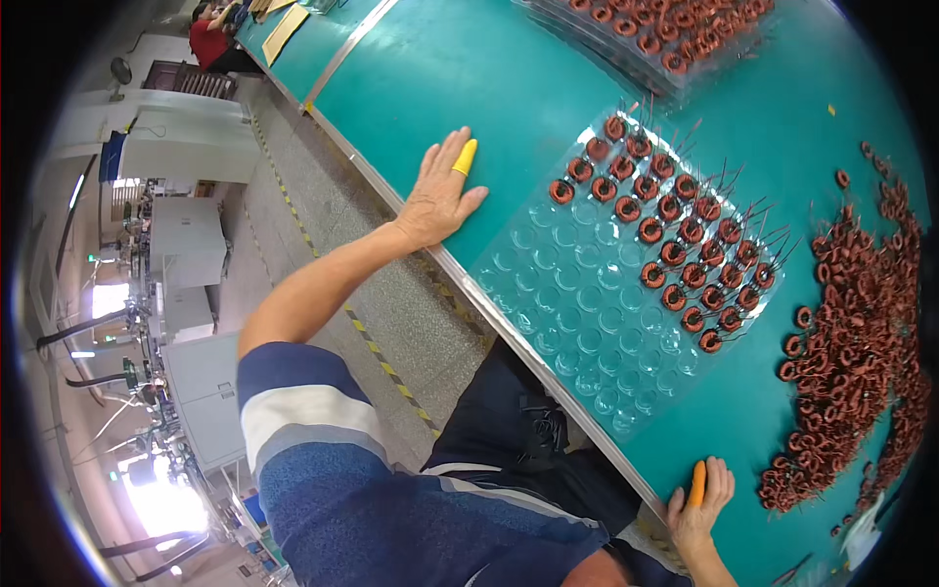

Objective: Picking up small copper-wired toroid coils from a pile and placing them into designated slots on a plastic tray.

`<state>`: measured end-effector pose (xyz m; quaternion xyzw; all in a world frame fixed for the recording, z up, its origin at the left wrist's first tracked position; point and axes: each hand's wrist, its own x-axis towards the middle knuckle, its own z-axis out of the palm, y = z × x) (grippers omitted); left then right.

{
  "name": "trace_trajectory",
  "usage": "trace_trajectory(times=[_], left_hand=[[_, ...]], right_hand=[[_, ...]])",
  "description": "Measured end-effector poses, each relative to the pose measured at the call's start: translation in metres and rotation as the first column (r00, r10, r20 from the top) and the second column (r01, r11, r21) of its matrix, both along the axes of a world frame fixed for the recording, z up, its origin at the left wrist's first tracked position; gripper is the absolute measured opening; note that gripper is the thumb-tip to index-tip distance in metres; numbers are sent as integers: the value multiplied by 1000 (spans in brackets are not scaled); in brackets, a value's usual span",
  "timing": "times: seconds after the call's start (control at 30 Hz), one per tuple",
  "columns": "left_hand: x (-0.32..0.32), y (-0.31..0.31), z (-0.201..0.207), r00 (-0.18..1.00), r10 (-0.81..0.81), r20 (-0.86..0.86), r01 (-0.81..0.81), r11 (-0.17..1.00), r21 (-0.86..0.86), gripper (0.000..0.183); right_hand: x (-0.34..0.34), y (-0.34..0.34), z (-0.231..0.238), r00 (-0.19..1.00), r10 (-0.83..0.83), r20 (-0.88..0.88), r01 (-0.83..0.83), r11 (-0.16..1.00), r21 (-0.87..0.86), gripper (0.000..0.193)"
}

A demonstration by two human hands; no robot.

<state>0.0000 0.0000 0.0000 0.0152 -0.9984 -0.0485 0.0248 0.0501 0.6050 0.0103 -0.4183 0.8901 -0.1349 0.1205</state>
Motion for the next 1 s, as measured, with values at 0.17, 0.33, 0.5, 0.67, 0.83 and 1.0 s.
trace_trajectory(times=[0.17, 0.33, 0.5, 0.67, 0.83, 1.0], left_hand=[[-5, -4, -18, 998, -44, -47, 42, 998, -46, 64], [-4, -1, -19, 996, -66, -55, 64, 998, -29, 62], [-2, -4, -20, 997, -65, -51, 63, 997, -33, 62], [-2, 4, -16, 999, -18, -33, 19, 1000, 23, 62], [-9, 8, -15, 999, -28, -46, 31, 997, 64, 61], [-5, 1, -14, 999, -35, -32, 35, 999, 5, 60]], right_hand=[[-10, 3, -18, 1000, -12, 14, 12, 1000, -21, 47], [-3, -2, -11, 999, -37, -30, 37, 999, 2, 45], [1, -2, -12, 999, -28, -29, 28, 1000, 2, 42], [2, -1, -14, 998, -47, -30, 47, 999, -13, 41], [0, 1, -13, 999, -23, -43, 22, 1000, -14, 41], [-3, 0, -11, 1000, -11, -27, 11, 1000, 11, 40]])
